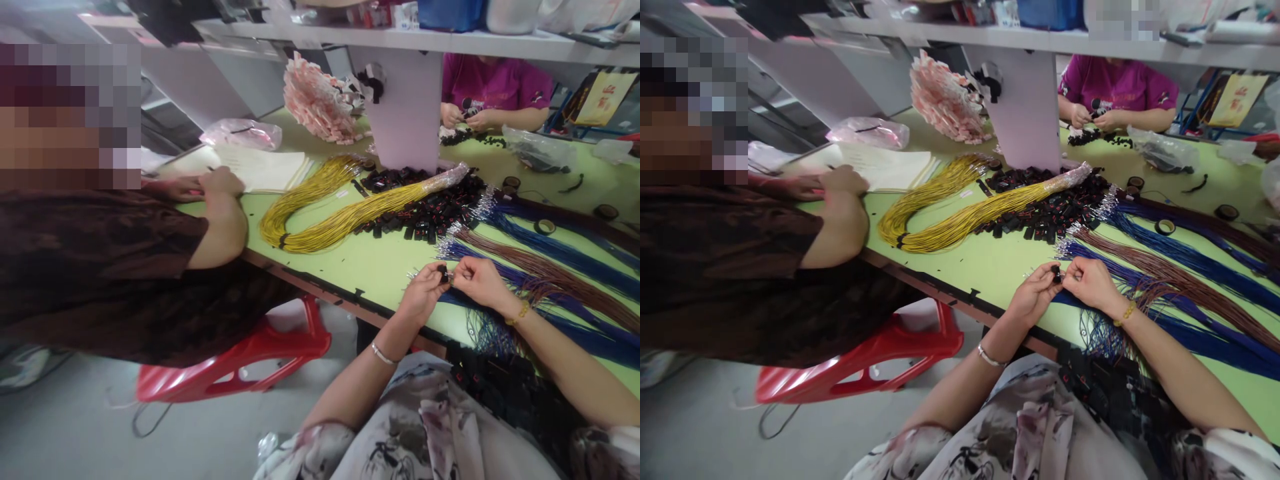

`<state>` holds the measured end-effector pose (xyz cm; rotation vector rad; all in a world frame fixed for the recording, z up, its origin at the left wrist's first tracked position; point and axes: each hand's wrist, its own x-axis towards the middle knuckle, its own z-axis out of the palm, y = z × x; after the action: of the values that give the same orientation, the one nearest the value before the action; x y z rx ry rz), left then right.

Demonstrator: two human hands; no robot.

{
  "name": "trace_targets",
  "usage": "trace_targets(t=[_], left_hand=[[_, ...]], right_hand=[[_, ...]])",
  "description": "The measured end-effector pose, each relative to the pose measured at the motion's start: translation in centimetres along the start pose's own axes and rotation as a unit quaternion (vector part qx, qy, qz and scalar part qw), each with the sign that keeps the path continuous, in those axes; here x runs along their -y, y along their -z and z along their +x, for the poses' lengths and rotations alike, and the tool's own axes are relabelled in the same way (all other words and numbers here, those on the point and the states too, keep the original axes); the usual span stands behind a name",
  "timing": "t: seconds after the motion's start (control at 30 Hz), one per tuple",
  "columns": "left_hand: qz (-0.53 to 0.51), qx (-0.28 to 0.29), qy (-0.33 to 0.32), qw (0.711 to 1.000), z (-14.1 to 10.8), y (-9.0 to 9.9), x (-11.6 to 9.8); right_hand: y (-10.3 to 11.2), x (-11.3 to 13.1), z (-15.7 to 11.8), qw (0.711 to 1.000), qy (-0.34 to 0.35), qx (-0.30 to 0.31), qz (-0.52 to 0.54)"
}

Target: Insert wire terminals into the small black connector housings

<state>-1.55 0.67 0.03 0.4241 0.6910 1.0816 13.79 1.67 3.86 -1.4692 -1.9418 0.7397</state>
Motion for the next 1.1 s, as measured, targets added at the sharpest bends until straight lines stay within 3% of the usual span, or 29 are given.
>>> trace_targets(t=[0.53, 0.7, 0.9, 1.1], left_hand=[[0.011, -0.008, -0.022, 1.0, -0.2, -0.3, 0.2], [0.068, -0.033, -0.025, 0.997, -0.1, -0.3, 0.7], [0.053, -0.04, -0.014, 0.998, 0.1, -0.2, 0.6], [0.084, -0.046, -0.026, 0.995, -0.1, -0.4, 0.7]], right_hand=[[-0.5, -0.3, -0.1, 1.0, -0.008, -0.003, 0.023], [-0.5, -0.4, -0.1, 0.998, 0.019, 0.012, 0.05], [0.0, -0.8, -0.2, 0.996, 0.036, 0.056, 0.058], [-1.0, -0.9, -0.7, 0.999, 0.024, 0.022, 0.026]])
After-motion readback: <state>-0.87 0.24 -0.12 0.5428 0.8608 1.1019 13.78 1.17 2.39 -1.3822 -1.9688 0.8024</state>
